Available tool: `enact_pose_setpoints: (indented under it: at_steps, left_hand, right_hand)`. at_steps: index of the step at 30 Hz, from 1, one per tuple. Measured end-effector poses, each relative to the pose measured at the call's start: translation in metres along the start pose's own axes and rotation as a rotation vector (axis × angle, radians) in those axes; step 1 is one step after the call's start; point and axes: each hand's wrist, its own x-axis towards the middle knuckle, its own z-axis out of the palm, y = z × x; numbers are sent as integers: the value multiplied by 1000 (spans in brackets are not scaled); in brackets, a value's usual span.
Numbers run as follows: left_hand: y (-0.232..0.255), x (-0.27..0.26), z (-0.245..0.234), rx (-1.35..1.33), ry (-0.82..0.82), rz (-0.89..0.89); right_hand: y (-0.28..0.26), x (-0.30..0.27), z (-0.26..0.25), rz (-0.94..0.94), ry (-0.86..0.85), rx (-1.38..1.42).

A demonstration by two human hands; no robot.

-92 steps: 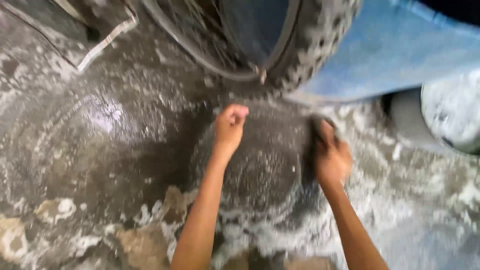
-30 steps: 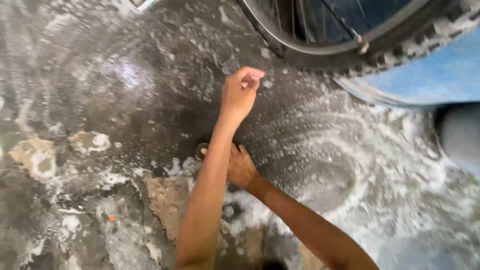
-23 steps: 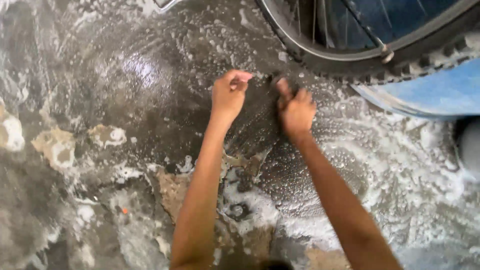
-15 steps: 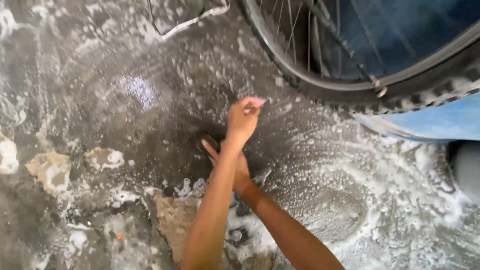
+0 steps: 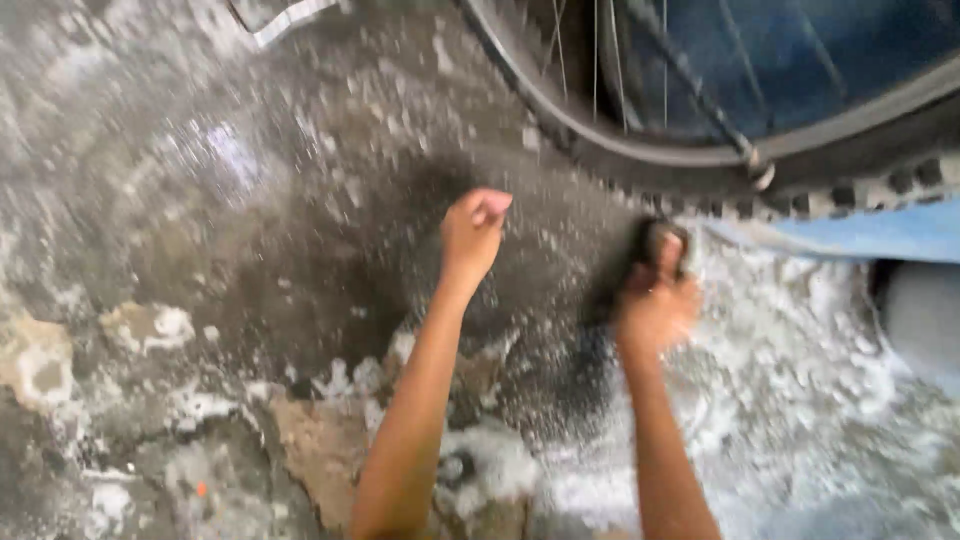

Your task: The person scrubs a soapy concrete floor with a small brush, then scoops water from a bucket with a metal cup and pours it onto the floor to rinse. Finally, they use a pink squeegee to push the soapy water across the floor.

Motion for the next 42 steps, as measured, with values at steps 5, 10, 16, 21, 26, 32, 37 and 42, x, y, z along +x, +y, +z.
enact_pose_setpoints:
  at_steps: [5,10,16,21,26,32,37,42]
  left_hand:
    - [28,6,42,4,-74,125]
    - [22,0,64,79,-119,140]
    - [25,-23,58,202,-219,99]
    - [49,-45,58,196,-252,106]
    - [79,-55,95,181,-296,134]
    - [61,-72,96,324,-405,243]
    - [65,-84,92,385,-360,182]
    - [47,-105,155,305,-464,306]
  right_hand:
    - [-130,18,-49,-516,118,245]
    - [-69,64,-53,-410,90,176]
    - [188,31,-9,60,40,-105]
    - [197,-83,171,251,153,-670]
    - [-50,-128,-84,-456,-184,381]
    - [180,-117,4,-240,57,-362]
    - [260,-90,-23,40,284,-411]
    - [174,-154,-119,-465,75,119]
